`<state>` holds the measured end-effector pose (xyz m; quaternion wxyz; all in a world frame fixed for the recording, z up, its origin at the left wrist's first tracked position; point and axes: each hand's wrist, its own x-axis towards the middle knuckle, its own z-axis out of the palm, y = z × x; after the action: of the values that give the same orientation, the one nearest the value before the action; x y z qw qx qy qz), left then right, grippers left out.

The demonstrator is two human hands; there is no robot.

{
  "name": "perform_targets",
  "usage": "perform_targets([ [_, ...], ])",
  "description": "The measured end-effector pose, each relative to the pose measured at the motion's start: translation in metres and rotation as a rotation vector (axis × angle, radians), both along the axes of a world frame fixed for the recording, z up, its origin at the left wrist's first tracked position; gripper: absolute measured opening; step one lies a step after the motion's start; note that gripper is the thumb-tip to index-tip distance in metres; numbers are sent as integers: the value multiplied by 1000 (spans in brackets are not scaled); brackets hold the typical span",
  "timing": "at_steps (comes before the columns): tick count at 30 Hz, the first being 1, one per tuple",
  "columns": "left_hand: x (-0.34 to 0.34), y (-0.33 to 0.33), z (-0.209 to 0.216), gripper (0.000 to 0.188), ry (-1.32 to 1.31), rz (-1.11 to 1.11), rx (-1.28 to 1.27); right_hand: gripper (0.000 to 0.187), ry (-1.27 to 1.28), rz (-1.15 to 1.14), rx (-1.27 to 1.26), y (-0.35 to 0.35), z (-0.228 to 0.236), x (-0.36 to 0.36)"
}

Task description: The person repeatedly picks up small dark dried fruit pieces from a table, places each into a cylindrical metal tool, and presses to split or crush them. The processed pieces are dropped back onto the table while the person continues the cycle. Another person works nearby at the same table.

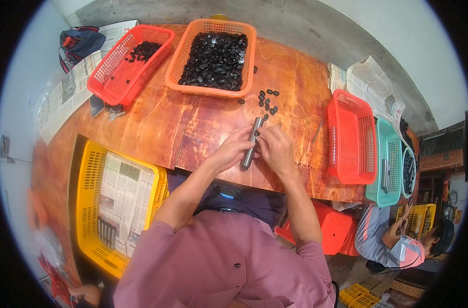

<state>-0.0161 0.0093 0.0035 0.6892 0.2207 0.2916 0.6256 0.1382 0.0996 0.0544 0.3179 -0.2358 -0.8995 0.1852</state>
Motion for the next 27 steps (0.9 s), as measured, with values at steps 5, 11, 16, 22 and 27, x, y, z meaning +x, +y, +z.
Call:
perform_targets([
  [5,0,0,0,38,-7,32,-51,25,54,-13,169,-11,-8,-1],
  [11,11,-11,24,26,99,-5,-220,21,326,-183,-342,-19,-12,5],
  [16,26,-18,33,40,138,-130,-339,19,299,-68,-1144,-4,-16,16],
  [22,31,-26,25,39,116,-147,-329,16,273,6,-1208,-8,-11,23],
  [27,31,-27,20,39,156,-150,-269,15,355,54,-1266,-5,-19,26],
])
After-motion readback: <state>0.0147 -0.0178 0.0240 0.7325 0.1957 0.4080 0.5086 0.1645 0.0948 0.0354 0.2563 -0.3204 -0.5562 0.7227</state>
